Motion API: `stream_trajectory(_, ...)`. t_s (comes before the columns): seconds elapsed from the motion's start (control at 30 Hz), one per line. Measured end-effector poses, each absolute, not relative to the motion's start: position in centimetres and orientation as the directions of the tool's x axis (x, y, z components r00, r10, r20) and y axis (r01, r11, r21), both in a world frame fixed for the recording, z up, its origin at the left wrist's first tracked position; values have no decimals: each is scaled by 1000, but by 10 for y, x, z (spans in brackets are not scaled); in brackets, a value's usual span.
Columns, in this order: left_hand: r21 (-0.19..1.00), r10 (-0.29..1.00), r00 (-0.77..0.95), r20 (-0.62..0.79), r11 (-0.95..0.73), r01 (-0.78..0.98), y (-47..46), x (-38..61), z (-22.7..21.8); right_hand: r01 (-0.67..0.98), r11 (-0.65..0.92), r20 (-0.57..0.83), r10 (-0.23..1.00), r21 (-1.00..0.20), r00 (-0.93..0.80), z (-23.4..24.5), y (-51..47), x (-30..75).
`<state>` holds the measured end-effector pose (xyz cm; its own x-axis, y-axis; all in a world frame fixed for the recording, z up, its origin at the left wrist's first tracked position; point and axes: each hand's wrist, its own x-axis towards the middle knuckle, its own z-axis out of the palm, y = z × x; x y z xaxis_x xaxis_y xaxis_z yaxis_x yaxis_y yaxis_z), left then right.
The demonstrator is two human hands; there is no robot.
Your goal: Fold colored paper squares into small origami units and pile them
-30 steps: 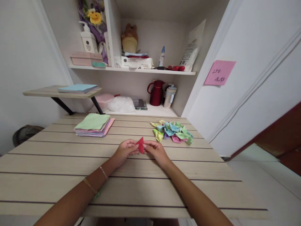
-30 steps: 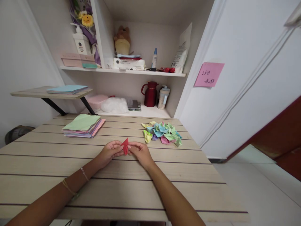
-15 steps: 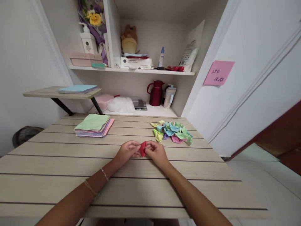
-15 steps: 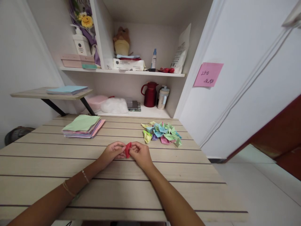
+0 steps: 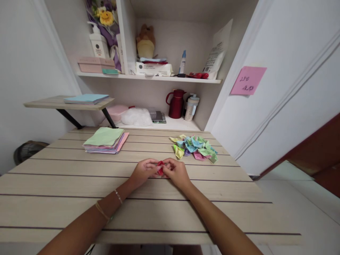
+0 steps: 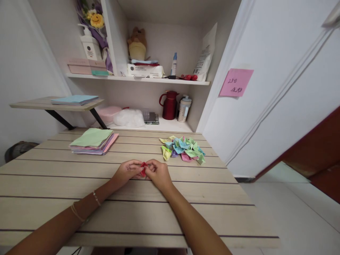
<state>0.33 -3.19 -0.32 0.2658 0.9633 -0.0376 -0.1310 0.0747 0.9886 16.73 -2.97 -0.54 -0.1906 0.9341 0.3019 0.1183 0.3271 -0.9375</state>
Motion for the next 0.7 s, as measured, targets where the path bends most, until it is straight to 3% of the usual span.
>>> stream_trajectory(0.17,973,972,224,-70,116,-200,-30,0,1,-119,240,264,924,-963,-277,-4,-26,168)
stream_trajectory(0.33,955,967,250,-54,123,-271,-32,-3,4,-220,206,268,915,-953,-302,-3,-24,169)
stream_trajectory(0.53,968,975,214,-55,105,-227,-29,-4,3,-87,257,271,922,-962,-278,-3,-26,170)
stream_trajectory(0.7,991,979,199,43,-17,-130,-29,-3,0,-47,303,305,921,-952,-245,-8,-23,170)
